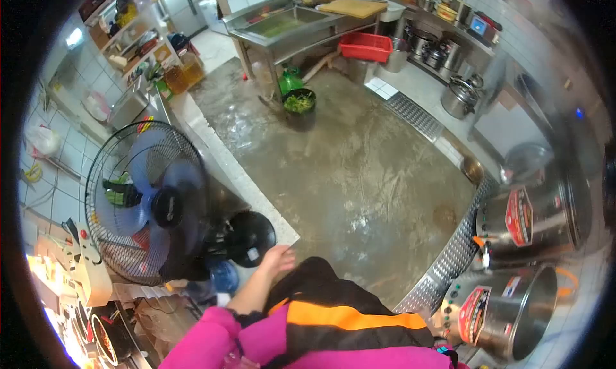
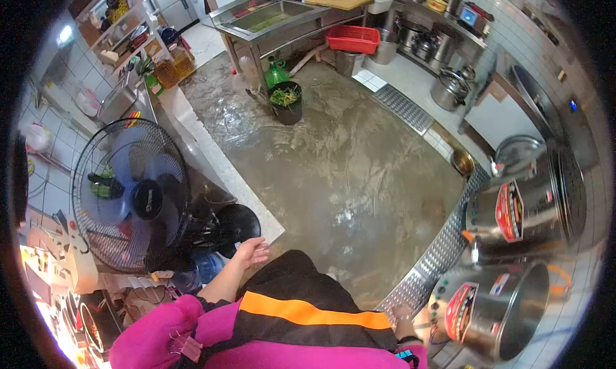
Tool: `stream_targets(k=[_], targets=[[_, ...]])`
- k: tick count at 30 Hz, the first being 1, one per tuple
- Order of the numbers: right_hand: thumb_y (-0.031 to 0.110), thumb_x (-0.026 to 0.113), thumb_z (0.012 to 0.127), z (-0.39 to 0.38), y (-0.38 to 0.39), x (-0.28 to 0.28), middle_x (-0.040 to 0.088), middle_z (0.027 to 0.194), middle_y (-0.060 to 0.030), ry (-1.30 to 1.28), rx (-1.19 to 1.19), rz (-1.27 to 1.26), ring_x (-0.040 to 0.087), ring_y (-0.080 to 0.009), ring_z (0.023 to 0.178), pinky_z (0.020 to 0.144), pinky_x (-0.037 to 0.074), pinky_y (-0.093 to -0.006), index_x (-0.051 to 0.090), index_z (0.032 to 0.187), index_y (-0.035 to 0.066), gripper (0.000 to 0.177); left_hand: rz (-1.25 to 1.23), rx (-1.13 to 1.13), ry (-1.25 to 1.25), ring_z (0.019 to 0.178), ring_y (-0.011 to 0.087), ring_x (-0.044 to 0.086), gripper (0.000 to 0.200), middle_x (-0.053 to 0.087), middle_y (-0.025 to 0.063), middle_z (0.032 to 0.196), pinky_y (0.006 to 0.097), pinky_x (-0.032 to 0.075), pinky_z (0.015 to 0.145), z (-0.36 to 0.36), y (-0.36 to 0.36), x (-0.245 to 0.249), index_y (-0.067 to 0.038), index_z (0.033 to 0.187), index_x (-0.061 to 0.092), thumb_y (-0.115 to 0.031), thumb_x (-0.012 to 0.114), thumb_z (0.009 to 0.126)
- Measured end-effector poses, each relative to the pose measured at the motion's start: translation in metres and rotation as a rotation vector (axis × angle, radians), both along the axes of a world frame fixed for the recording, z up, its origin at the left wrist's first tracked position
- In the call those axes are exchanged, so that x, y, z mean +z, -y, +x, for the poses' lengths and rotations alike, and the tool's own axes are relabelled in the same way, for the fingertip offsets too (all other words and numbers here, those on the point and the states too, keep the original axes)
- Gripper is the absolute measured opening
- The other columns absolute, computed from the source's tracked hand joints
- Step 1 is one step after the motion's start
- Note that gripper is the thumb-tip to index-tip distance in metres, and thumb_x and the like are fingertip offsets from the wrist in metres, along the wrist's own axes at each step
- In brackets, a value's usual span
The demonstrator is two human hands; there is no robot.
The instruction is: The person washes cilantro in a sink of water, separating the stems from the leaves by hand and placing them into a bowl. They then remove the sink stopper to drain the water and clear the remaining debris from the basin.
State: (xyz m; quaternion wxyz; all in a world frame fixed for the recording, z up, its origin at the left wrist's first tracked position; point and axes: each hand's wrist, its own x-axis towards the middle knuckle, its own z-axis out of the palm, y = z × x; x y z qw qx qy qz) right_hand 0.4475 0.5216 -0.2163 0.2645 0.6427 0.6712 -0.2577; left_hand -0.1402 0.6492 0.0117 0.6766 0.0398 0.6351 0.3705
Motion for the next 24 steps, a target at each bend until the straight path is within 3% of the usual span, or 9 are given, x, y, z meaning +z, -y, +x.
stream_targets(k=[1, 3, 5, 7, 9, 11, 13, 18, 24], targets=[[0.028, 0.051, 0.069, 0.008, -0.056, -0.009, 0.058, 0.080, -0.0206, 0.063, 0.119, 0.092, 0.056, -0.0298, 0.078, 0.070, 0.043, -0.0340, 0.057, 0.086, -0.003, 0.035, -0.019, 0.027, 0.031, 0.077, 0.0231, 0.053, 0.028, 0.050, 0.0069, 0.089, 0.0379, 0.047, 0.063, -0.003, -0.009, -0.006, -0.007, 0.100, 0.046, -0.025, 0.049, 0.078], [0.029, 0.051, 0.069, -0.062, -0.197, 0.122, 0.057, 0.084, -0.0212, -0.122, -0.447, 0.114, 0.055, -0.0328, 0.079, 0.070, 0.043, -0.0348, 0.057, 0.088, -0.002, 0.037, -0.048, 0.081, 0.053, 0.076, 0.0228, 0.053, 0.030, 0.050, 0.0073, 0.091, 0.0379, 0.047, 0.063, -0.016, -0.025, -0.034, -0.007, 0.101, 0.045, -0.026, 0.049, 0.078], [0.020, 0.050, 0.071, -0.107, -0.295, 0.173, 0.058, 0.082, -0.0190, -0.375, -0.613, 0.311, 0.056, -0.0298, 0.078, 0.072, 0.043, -0.0330, 0.057, 0.083, -0.002, 0.026, -0.081, 0.121, 0.068, 0.075, 0.0224, 0.053, 0.031, 0.050, 0.0077, 0.093, 0.0379, 0.047, 0.063, -0.034, -0.062, -0.048, -0.008, 0.103, 0.045, -0.026, 0.049, 0.078], [0.022, 0.055, 0.070, -0.134, -0.371, 0.178, 0.058, 0.086, -0.0175, -0.704, -0.659, 0.409, 0.055, -0.0284, 0.083, 0.074, 0.042, -0.0315, 0.057, 0.089, -0.001, 0.030, -0.161, 0.247, 0.107, 0.078, 0.0228, 0.053, 0.034, 0.049, 0.0087, 0.097, 0.0390, 0.046, 0.065, -0.040, -0.106, -0.048, -0.008, 0.106, 0.044, -0.025, 0.048, 0.078], [0.022, 0.055, 0.069, -0.168, -0.419, 0.200, 0.057, 0.084, -0.0190, -0.690, -0.490, 0.463, 0.055, -0.0291, 0.080, 0.070, 0.043, -0.0310, 0.058, 0.085, -0.001, 0.028, -0.205, 0.336, 0.147, 0.079, 0.0228, 0.053, 0.036, 0.049, 0.0098, 0.099, 0.0397, 0.046, 0.068, -0.051, -0.175, -0.054, -0.008, 0.109, 0.042, -0.024, 0.048, 0.077], [0.025, 0.057, 0.068, -0.171, -0.448, 0.180, 0.057, 0.087, -0.0170, -0.624, -0.255, 0.421, 0.054, -0.0294, 0.082, 0.071, 0.043, -0.0316, 0.058, 0.085, 0.001, 0.030, -0.099, 0.337, 0.214, 0.077, 0.0222, 0.053, 0.038, 0.048, 0.0099, 0.099, 0.0392, 0.046, 0.067, -0.069, -0.228, -0.090, -0.007, 0.110, 0.040, -0.026, 0.048, 0.078], [0.028, 0.058, 0.068, -0.168, -0.467, 0.171, 0.057, 0.086, -0.0165, -0.615, -0.159, 0.341, 0.054, -0.0302, 0.082, 0.072, 0.043, -0.0329, 0.059, 0.085, 0.002, 0.031, 0.010, 0.224, 0.009, 0.075, 0.0211, 0.053, 0.037, 0.049, 0.0088, 0.099, 0.0379, 0.047, 0.064, -0.051, -0.314, -0.026, -0.008, 0.109, 0.041, -0.025, 0.048, 0.078], [0.025, 0.058, 0.068, -0.123, -0.490, 0.140, 0.058, 0.087, -0.0147, -0.461, -0.619, 0.195, 0.055, -0.0247, 0.084, 0.076, 0.041, -0.0304, 0.056, 0.094, 0.002, 0.034, 0.152, 0.031, -0.022, 0.082, 0.0210, 0.053, 0.035, 0.049, 0.0083, 0.101, 0.0350, 0.047, 0.065, -0.040, -0.486, 0.020, -0.008, 0.107, 0.042, -0.023, 0.052, 0.077], [0.024, 0.055, 0.071, -0.067, -0.610, 0.089, 0.056, 0.093, -0.0142, -0.301, -0.614, 0.022, 0.054, -0.0237, 0.086, 0.078, 0.040, -0.0310, 0.053, 0.098, 0.002, 0.035, 0.504, 0.121, -0.126, 0.082, 0.0167, 0.053, 0.031, 0.053, 0.0053, 0.092, 0.0310, 0.047, 0.064, -0.075, -0.655, 0.063, -0.009, 0.106, 0.044, -0.019, 0.051, 0.078]])
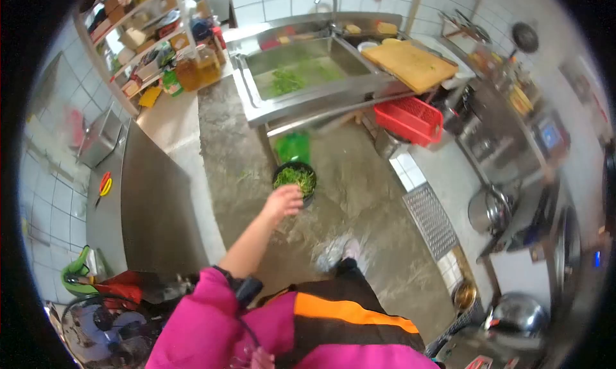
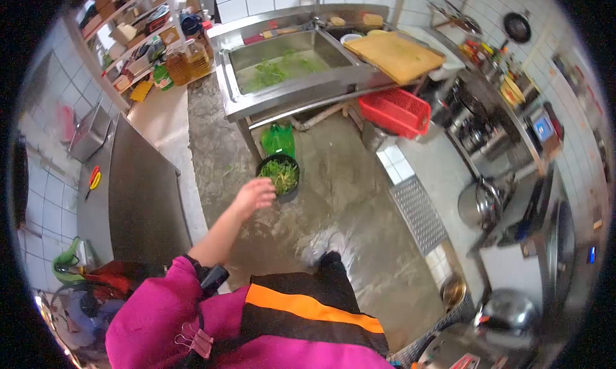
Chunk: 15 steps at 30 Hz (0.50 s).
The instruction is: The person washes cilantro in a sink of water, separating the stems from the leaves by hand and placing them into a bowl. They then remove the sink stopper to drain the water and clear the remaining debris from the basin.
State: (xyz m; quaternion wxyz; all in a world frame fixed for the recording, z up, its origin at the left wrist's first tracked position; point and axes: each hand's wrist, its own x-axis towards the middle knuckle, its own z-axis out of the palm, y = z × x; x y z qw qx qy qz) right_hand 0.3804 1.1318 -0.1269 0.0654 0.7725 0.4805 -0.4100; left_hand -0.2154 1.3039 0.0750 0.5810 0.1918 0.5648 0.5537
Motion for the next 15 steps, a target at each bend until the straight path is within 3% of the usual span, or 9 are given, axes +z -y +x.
stream_targets(k=[5, 8, 10, 11, 12, 13, 14, 15], targets=[[0.024, 0.052, 0.073, 0.048, -0.232, 0.011, 0.054, 0.097, -0.0139, 0.063, 0.310, -0.073, 0.052, -0.0229, 0.088, 0.079, 0.040, -0.0315, 0.051, 0.101, 0.002, 0.036, 0.124, 0.317, -0.193, 0.083, 0.0130, 0.052, 0.032, 0.053, 0.0033, 0.097, 0.0262, 0.046, 0.065, -0.085, -0.105, 0.062, -0.009, 0.110, 0.042, -0.019, 0.048, 0.080], [0.023, 0.050, 0.074, 0.023, -0.440, 0.044, 0.054, 0.100, -0.0136, 0.042, 0.680, 0.081, 0.052, -0.0224, 0.089, 0.079, 0.039, -0.0317, 0.050, 0.104, 0.002, 0.037, 0.086, 0.297, -0.234, 0.087, 0.0111, 0.050, 0.036, 0.051, 0.0034, 0.104, 0.0254, 0.044, 0.068, -0.127, -0.147, 0.093, -0.011, 0.115, 0.040, -0.021, 0.046, 0.081], [0.020, 0.045, 0.077, -0.066, -0.580, 0.102, 0.051, 0.104, -0.0135, 0.021, 0.867, 0.298, 0.049, -0.0206, 0.092, 0.081, 0.038, -0.0317, 0.051, 0.102, 0.001, 0.032, 0.037, 0.242, -0.336, 0.094, 0.0135, 0.047, 0.040, 0.048, 0.0054, 0.110, 0.0262, 0.040, 0.074, -0.151, -0.176, 0.099, -0.010, 0.118, 0.038, -0.023, 0.047, 0.081], [0.017, 0.043, 0.079, -0.113, -0.639, 0.124, 0.056, 0.098, -0.0107, -0.371, 0.781, 0.528, 0.051, -0.0212, 0.093, 0.082, 0.038, -0.0311, 0.054, 0.097, 0.002, 0.026, 0.014, 0.202, -0.401, 0.098, 0.0167, 0.046, 0.043, 0.046, 0.0073, 0.112, 0.0278, 0.039, 0.078, -0.163, -0.191, 0.098, -0.010, 0.118, 0.037, -0.023, 0.048, 0.079], [0.016, 0.049, 0.078, -0.193, -0.666, 0.187, 0.054, 0.101, -0.0121, -0.363, 0.681, 0.556, 0.051, -0.0220, 0.095, 0.083, 0.037, -0.0295, 0.052, 0.099, 0.000, 0.026, 0.007, 0.213, -0.398, 0.098, 0.0167, 0.046, 0.043, 0.046, 0.0073, 0.112, 0.0278, 0.039, 0.078, -0.173, -0.208, 0.095, -0.010, 0.118, 0.037, -0.023, 0.048, 0.079], [0.017, 0.052, 0.077, -0.262, -0.686, 0.241, 0.053, 0.102, -0.0135, -0.507, 0.828, 0.619, 0.050, -0.0226, 0.095, 0.083, 0.037, -0.0279, 0.050, 0.103, 0.001, 0.031, -0.037, 0.112, -0.585, 0.096, 0.0157, 0.046, 0.043, 0.047, 0.0061, 0.111, 0.0268, 0.039, 0.077, -0.183, -0.227, 0.090, -0.010, 0.119, 0.036, -0.023, 0.048, 0.080], [0.017, 0.052, 0.077, -0.319, -0.708, 0.269, 0.052, 0.104, -0.0149, -0.461, 0.771, 0.584, 0.049, -0.0231, 0.097, 0.083, 0.037, -0.0288, 0.050, 0.103, 0.001, 0.031, -0.081, 0.008, -0.772, 0.095, 0.0147, 0.047, 0.043, 0.048, 0.0049, 0.109, 0.0258, 0.039, 0.075, -0.194, -0.249, 0.086, -0.011, 0.119, 0.036, -0.023, 0.048, 0.080], [0.017, 0.053, 0.076, -0.374, -0.712, 0.303, 0.052, 0.104, -0.0152, -0.518, 0.983, 0.754, 0.048, -0.0227, 0.097, 0.083, 0.036, -0.0290, 0.050, 0.102, 0.001, 0.031, -0.047, -0.026, -0.787, 0.098, 0.0184, 0.046, 0.046, 0.047, 0.0081, 0.111, 0.0285, 0.038, 0.080, -0.197, -0.272, 0.080, -0.009, 0.120, 0.034, -0.023, 0.049, 0.079]])
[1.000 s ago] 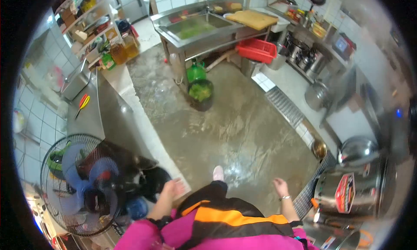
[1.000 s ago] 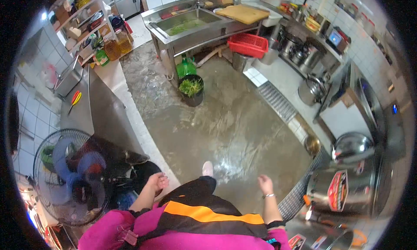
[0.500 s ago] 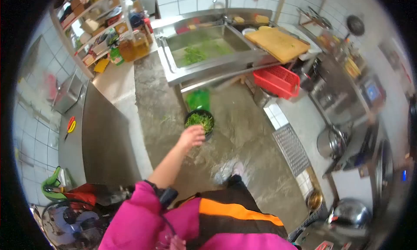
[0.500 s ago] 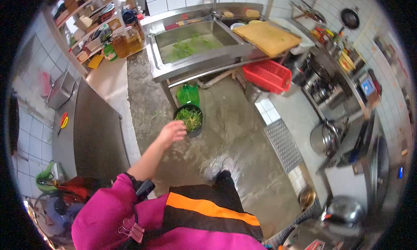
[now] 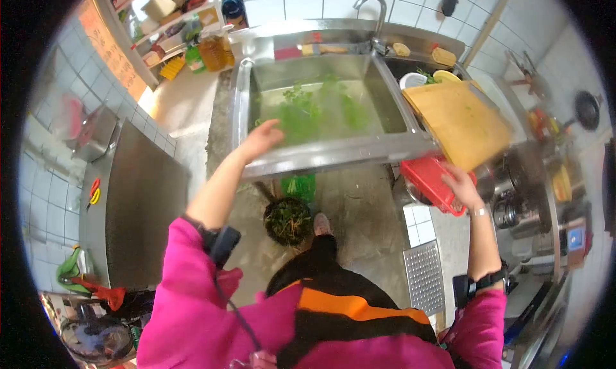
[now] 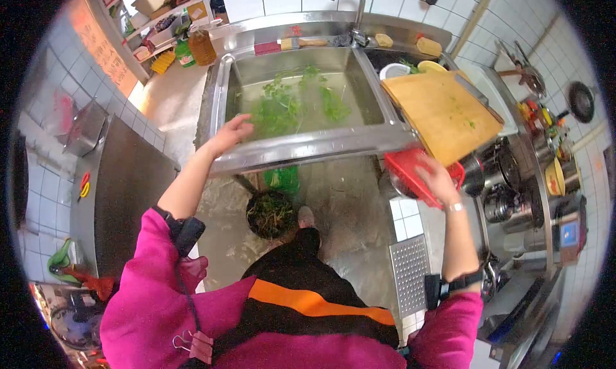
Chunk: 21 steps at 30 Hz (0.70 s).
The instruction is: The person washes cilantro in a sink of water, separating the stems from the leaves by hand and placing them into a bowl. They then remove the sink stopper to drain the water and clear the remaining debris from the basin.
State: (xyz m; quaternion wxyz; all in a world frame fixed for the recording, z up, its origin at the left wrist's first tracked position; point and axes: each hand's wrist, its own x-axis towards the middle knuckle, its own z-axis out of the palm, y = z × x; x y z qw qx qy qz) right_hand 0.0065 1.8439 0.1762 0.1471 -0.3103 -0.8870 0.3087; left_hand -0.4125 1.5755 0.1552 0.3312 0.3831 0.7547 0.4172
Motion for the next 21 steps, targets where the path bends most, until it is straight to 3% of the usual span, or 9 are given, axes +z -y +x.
stream_targets(k=[5, 8, 11, 13, 15, 17, 18, 20, 21], targets=[[0.013, 0.054, 0.069, -0.185, -0.045, 0.013, 0.052, 0.098, -0.0152, 0.135, 0.514, 0.204, 0.048, -0.0281, 0.094, 0.081, 0.038, -0.0317, 0.052, 0.098, 0.002, 0.031, -0.274, -0.360, -0.310, 0.104, 0.0261, 0.042, 0.051, 0.044, 0.0162, 0.113, 0.0330, 0.032, 0.089, -0.024, -0.102, -0.068, -0.006, 0.120, 0.032, -0.023, 0.051, 0.076], [0.008, 0.051, 0.067, -0.262, -0.067, -0.033, 0.053, 0.097, -0.0145, 0.320, 0.648, 0.321, 0.049, -0.0280, 0.092, 0.079, 0.039, -0.0341, 0.053, 0.096, 0.002, 0.029, -0.336, -0.612, -0.443, 0.106, 0.0305, 0.040, 0.052, 0.042, 0.0160, 0.115, 0.0371, 0.031, 0.091, -0.023, -0.142, -0.100, -0.006, 0.119, 0.034, -0.023, 0.053, 0.074], [0.008, 0.049, 0.066, -0.308, -0.066, -0.107, 0.055, 0.092, -0.0142, 0.133, 0.785, 0.570, 0.052, -0.0288, 0.088, 0.077, 0.040, -0.0369, 0.054, 0.094, 0.003, 0.029, -0.178, -0.778, -0.731, 0.106, 0.0322, 0.039, 0.051, 0.038, 0.0162, 0.118, 0.0425, 0.029, 0.091, -0.022, -0.165, -0.136, -0.007, 0.119, 0.035, -0.022, 0.052, 0.074], [0.008, 0.049, 0.066, -0.332, -0.065, -0.132, 0.056, 0.090, -0.0141, 0.041, 0.873, 0.615, 0.052, -0.0295, 0.089, 0.076, 0.041, -0.0381, 0.054, 0.095, 0.003, 0.030, -0.343, -0.808, -0.877, 0.106, 0.0311, 0.040, 0.049, 0.038, 0.0157, 0.118, 0.0436, 0.030, 0.090, -0.037, -0.174, -0.119, -0.007, 0.117, 0.037, -0.022, 0.053, 0.073], [0.012, 0.048, 0.068, -0.351, -0.061, -0.154, 0.055, 0.095, -0.0138, 0.771, 1.170, 0.542, 0.051, -0.0304, 0.092, 0.076, 0.040, -0.0391, 0.054, 0.097, 0.003, 0.031, -0.529, -0.832, -1.019, 0.106, 0.0300, 0.040, 0.048, 0.038, 0.0153, 0.119, 0.0447, 0.030, 0.088, -0.059, -0.175, -0.128, -0.008, 0.116, 0.040, -0.021, 0.053, 0.072], [0.013, 0.046, 0.070, -0.363, -0.074, -0.172, 0.054, 0.098, -0.0139, 0.932, 1.222, 0.400, 0.050, -0.0308, 0.093, 0.076, 0.040, -0.0400, 0.054, 0.097, 0.003, 0.030, -0.942, -0.441, -0.779, 0.104, 0.0287, 0.043, 0.046, 0.040, 0.0141, 0.118, 0.0449, 0.032, 0.085, -0.082, -0.173, -0.150, -0.007, 0.114, 0.043, -0.019, 0.054, 0.071], [0.014, 0.045, 0.071, -0.370, -0.086, -0.178, 0.054, 0.101, -0.0141, 1.099, 1.239, 0.270, 0.050, -0.0311, 0.094, 0.077, 0.040, -0.0410, 0.055, 0.097, 0.002, 0.030, -0.958, -0.434, -0.767, 0.104, 0.0287, 0.043, 0.046, 0.040, 0.0141, 0.118, 0.0449, 0.032, 0.085, -0.086, -0.169, -0.153, -0.007, 0.114, 0.043, -0.019, 0.054, 0.071], [0.013, 0.043, 0.071, -0.376, -0.125, -0.177, 0.057, 0.091, -0.0166, 1.025, 0.916, 0.353, 0.055, -0.0290, 0.082, 0.073, 0.042, -0.0369, 0.057, 0.082, 0.003, 0.021, -1.095, -0.364, -0.316, 0.097, 0.0279, 0.049, 0.038, 0.047, 0.0133, 0.110, 0.0417, 0.038, 0.079, -0.082, -0.159, -0.149, -0.004, 0.105, 0.049, -0.017, 0.054, 0.070], [0.014, 0.044, 0.070, -0.377, -0.142, -0.187, 0.057, 0.091, -0.0163, 0.913, 0.498, 0.128, 0.056, -0.0289, 0.081, 0.073, 0.043, -0.0371, 0.057, 0.083, 0.002, 0.022, -1.104, -0.366, -0.302, 0.097, 0.0279, 0.049, 0.038, 0.047, 0.0133, 0.110, 0.0417, 0.038, 0.079, -0.083, -0.158, -0.142, -0.004, 0.105, 0.049, -0.017, 0.054, 0.070]])
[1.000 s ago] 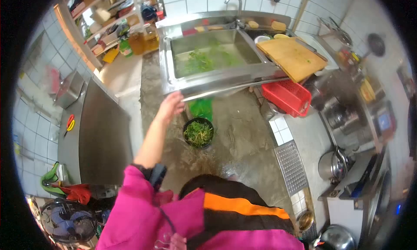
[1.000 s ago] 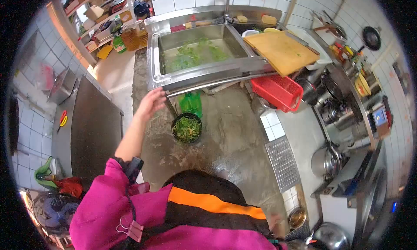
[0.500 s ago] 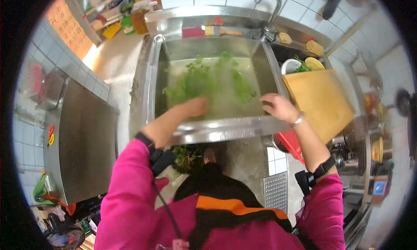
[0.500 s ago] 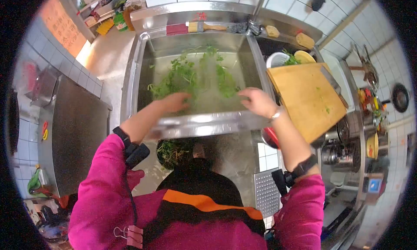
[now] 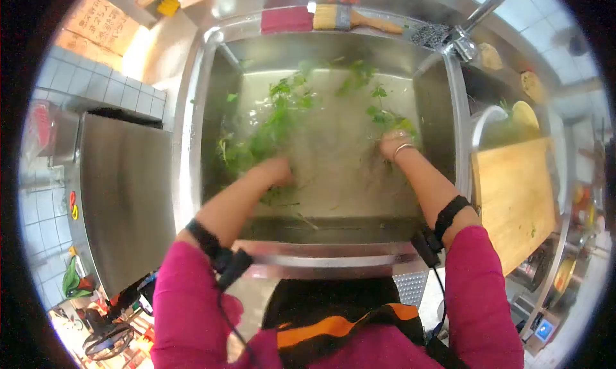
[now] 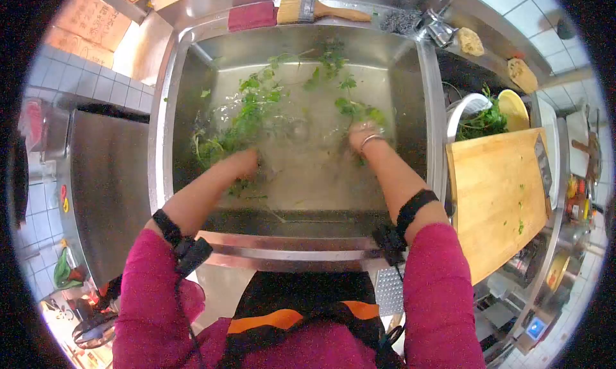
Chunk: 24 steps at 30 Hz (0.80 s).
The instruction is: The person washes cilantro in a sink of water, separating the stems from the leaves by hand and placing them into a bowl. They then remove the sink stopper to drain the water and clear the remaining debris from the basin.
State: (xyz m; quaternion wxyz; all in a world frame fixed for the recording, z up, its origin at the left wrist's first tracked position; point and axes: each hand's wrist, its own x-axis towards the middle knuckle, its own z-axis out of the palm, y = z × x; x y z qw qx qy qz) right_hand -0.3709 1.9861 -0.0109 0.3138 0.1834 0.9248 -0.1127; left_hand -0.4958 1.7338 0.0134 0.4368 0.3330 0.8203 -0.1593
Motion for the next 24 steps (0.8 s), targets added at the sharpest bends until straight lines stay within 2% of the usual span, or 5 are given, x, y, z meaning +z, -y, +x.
stream_targets(k=[5, 7, 17, 19, 24], targets=[[0.016, 0.045, 0.070, -0.009, 0.024, 0.028, 0.057, 0.090, -0.0154, -0.039, 0.392, 0.073, 0.056, -0.0296, 0.081, 0.072, 0.043, -0.0377, 0.057, 0.082, 0.002, 0.022, 0.626, 0.868, 0.486, 0.085, 0.0228, 0.054, 0.028, 0.056, 0.0136, 0.089, 0.0358, 0.047, 0.063, -0.025, 0.013, -0.032, 0.000, 0.091, 0.054, -0.019, 0.055, 0.071], [0.014, 0.045, 0.071, -0.018, 0.030, 0.031, 0.056, 0.094, -0.0153, 0.061, 0.316, -0.133, 0.054, -0.0282, 0.087, 0.074, 0.042, -0.0391, 0.057, 0.089, 0.003, 0.024, 0.364, 0.165, -0.374, 0.075, 0.0200, 0.056, 0.027, 0.057, 0.0132, 0.081, 0.0329, 0.048, 0.055, -0.033, 0.015, -0.021, -0.001, 0.092, 0.053, -0.018, 0.054, 0.071], [0.019, 0.044, 0.076, -0.033, 0.010, 0.010, 0.058, 0.067, -0.0106, -0.763, -0.009, -0.427, 0.053, -0.0242, 0.055, 0.048, 0.040, -0.0336, 0.055, 0.075, 0.003, 0.020, 0.364, 0.298, -0.518, 0.058, 0.0240, 0.057, 0.036, 0.057, 0.0130, 0.064, 0.0350, 0.044, 0.060, -0.035, 0.017, 0.066, -0.001, 0.076, 0.056, -0.032, 0.039, 0.079], [0.026, 0.051, 0.076, -0.036, 0.016, 0.041, 0.052, 0.058, -0.0029, -0.417, -0.891, -1.044, 0.043, -0.0109, 0.045, 0.038, 0.030, -0.0233, 0.055, 0.072, 0.006, 0.020, 0.607, 0.691, -0.033, 0.054, 0.0154, 0.053, 0.031, 0.053, 0.0066, 0.057, 0.0295, 0.042, 0.053, -0.030, 0.005, 0.078, -0.001, 0.076, 0.057, -0.029, 0.043, 0.081], [0.030, 0.059, 0.071, -0.044, 0.062, 0.058, 0.046, 0.058, 0.0040, -0.376, -0.896, -1.319, 0.037, -0.0031, 0.045, 0.036, 0.023, -0.0181, 0.055, 0.076, 0.010, 0.021, 0.838, 0.779, 0.427, 0.044, 0.0093, 0.045, 0.025, 0.043, -0.0008, 0.051, 0.0231, 0.038, 0.042, 0.001, -0.047, 0.038, -0.003, 0.083, 0.056, -0.024, 0.043, 0.083]])
